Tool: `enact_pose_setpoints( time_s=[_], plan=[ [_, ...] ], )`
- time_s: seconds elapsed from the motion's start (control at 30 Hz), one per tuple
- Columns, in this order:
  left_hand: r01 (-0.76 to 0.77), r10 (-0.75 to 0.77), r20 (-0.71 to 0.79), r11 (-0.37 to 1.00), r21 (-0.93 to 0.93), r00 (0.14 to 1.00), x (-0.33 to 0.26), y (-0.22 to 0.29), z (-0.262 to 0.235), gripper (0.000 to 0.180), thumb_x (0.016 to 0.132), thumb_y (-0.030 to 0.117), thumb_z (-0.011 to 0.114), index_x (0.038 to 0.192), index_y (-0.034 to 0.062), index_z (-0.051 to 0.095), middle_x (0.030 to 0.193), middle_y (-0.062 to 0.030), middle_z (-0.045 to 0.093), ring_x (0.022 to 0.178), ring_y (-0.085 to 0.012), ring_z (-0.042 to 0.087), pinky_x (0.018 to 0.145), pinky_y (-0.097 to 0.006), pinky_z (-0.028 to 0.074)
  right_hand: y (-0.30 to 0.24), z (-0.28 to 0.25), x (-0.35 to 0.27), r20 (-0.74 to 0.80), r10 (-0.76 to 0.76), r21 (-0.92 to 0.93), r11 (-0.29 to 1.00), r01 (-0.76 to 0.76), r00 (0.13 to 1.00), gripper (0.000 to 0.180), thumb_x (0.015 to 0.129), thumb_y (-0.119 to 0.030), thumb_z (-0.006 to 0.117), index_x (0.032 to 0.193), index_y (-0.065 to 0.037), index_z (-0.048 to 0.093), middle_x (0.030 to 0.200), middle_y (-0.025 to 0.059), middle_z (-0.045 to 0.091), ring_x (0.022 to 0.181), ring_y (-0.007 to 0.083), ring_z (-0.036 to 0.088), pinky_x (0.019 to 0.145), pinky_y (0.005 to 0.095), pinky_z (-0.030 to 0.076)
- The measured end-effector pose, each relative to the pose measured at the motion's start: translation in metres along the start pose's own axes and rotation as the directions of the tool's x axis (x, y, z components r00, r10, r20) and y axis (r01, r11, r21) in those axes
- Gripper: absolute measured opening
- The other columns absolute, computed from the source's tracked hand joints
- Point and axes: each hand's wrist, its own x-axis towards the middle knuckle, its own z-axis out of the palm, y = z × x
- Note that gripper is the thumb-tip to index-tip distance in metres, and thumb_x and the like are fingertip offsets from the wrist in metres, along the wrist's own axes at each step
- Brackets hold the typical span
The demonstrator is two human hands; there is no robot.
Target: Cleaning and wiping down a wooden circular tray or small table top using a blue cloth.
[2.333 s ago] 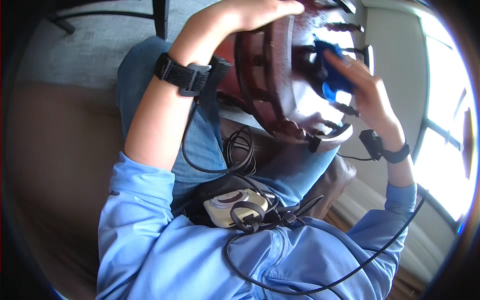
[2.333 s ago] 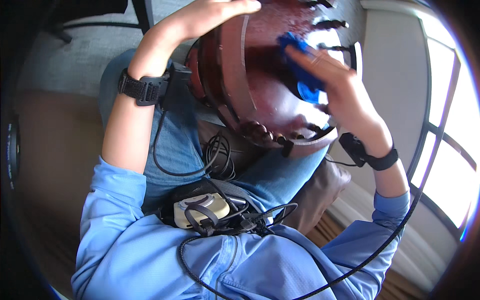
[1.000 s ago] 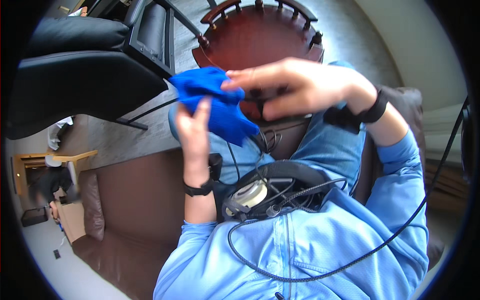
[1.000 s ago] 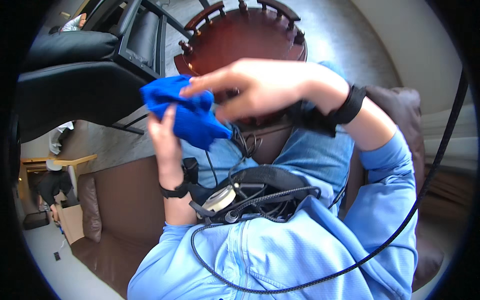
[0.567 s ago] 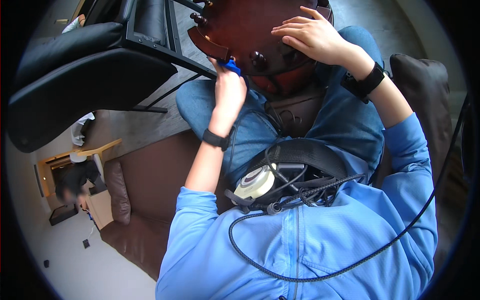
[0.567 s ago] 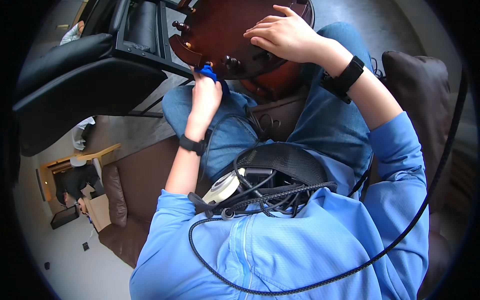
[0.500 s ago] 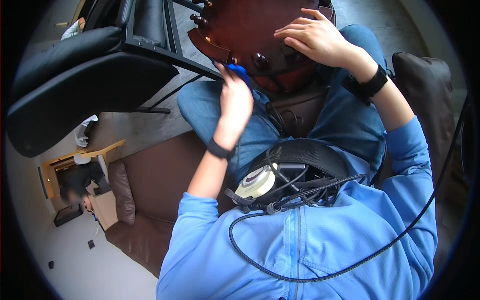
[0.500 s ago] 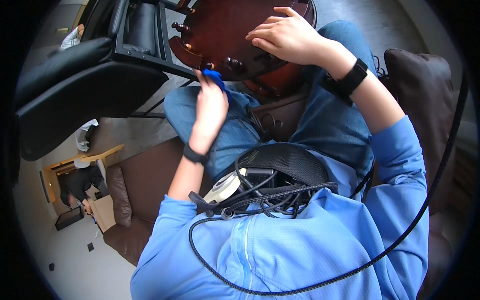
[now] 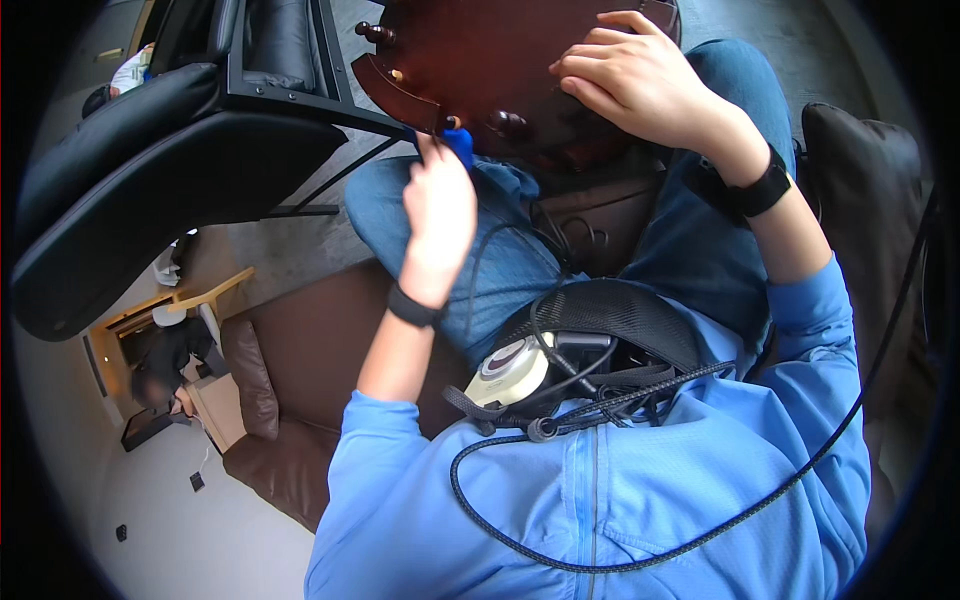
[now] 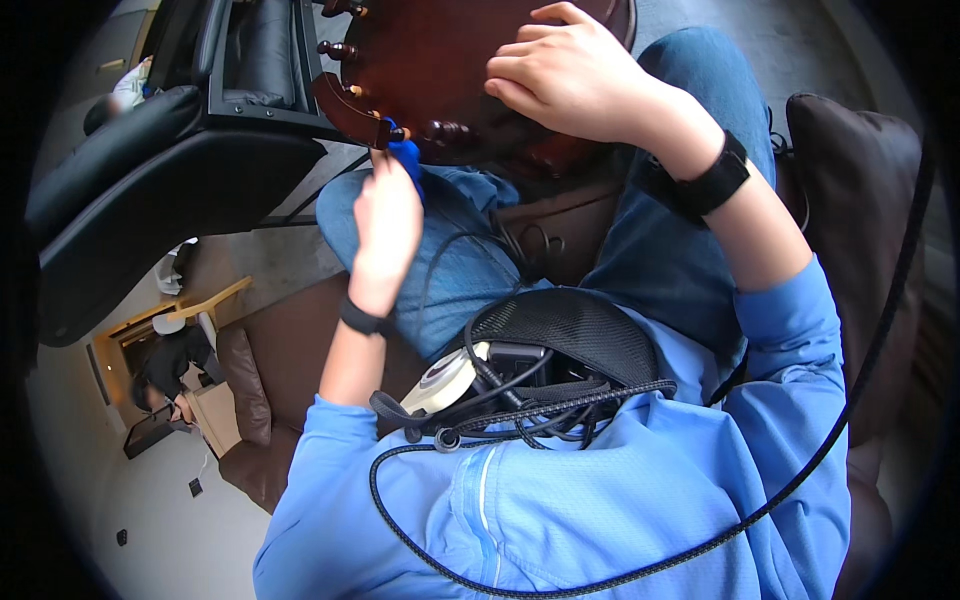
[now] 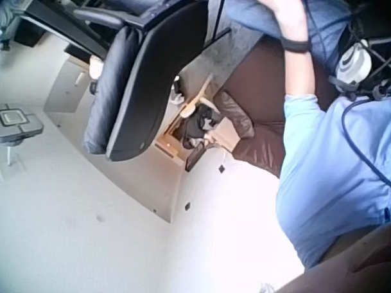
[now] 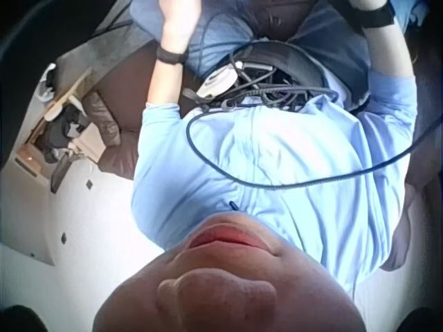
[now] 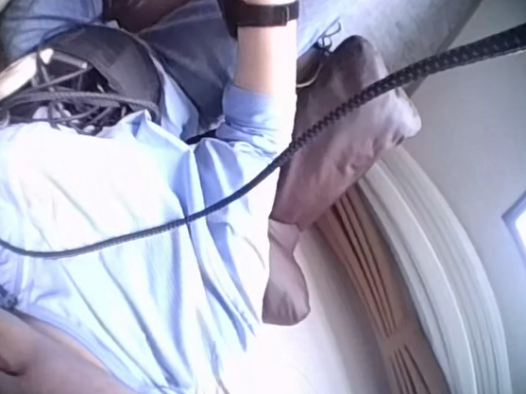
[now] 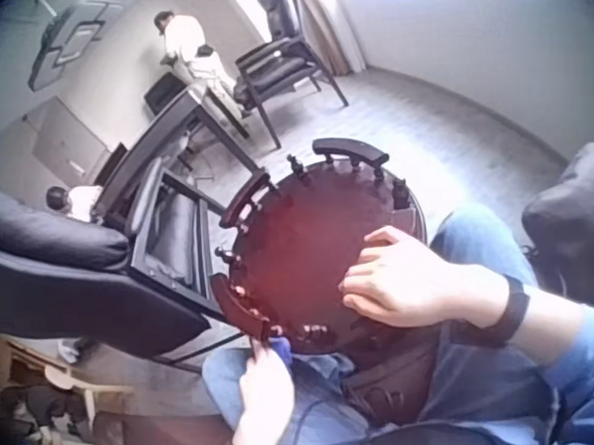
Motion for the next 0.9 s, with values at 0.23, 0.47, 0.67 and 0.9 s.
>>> enact_pose_setpoints(
  time_s=[0.23,0.47,0.67,0.9],
  plan=[
    [-0.072,0.075,-0.030,0.994,0.076,0.997,0.018,-0.023,0.006,0.025,0.084,0.005,0.055,0.106,-0.0058,0.056,0.129,-0.0269,0.050,0.070,-0.0280,0.067,0.055,-0.036,0.057,-0.005,-0.006,0.004,0.061,-0.029,0.041,0.999,0.027,0.998,0.024,0.088,-0.033,0.060,0.087,-0.010,0.063,0.076,0.0037,0.059,0.081,0.0217,0.058,0.083,0.0375,0.038],
    [-0.039,0.040,-0.027,0.998,0.045,0.999,-0.010,-0.011,-0.006,0.037,0.088,0.005,0.046,0.124,-0.0047,0.049,0.126,-0.0288,0.052,0.074,-0.0356,0.068,0.063,-0.045,0.057,-0.007,-0.011,0.001,0.094,-0.043,0.075,0.997,0.036,0.995,0.044,0.075,-0.048,0.069,0.092,-0.008,0.061,0.083,0.0056,0.059,0.086,0.0226,0.057,0.080,0.0361,0.037],
    [-0.006,0.010,0.059,0.999,-0.052,0.998,0.011,-0.016,-0.008,0.016,0.089,0.008,0.047,0.098,0.0008,0.057,0.081,-0.0221,0.064,0.070,-0.0386,0.067,0.059,-0.047,0.054,-0.004,-0.011,-0.002,0.091,-0.037,0.066,0.997,0.031,0.995,0.041,0.076,-0.045,0.070,0.092,-0.008,0.061,0.083,0.0055,0.059,0.085,0.0224,0.057,0.080,0.0362,0.037],
    [-0.007,0.014,0.121,0.998,-0.062,0.993,-0.027,0.009,-0.028,0.054,0.080,0.008,0.062,0.130,-0.0028,0.047,0.087,-0.0168,0.064,0.073,-0.0329,0.068,0.064,-0.041,0.056,-0.009,-0.012,0.002,0.108,-0.019,0.102,0.995,0.008,0.994,0.039,0.076,-0.044,0.071,0.091,-0.009,0.062,0.081,0.0048,0.059,0.085,0.0220,0.057,0.081,0.0360,0.038]
  ],
)
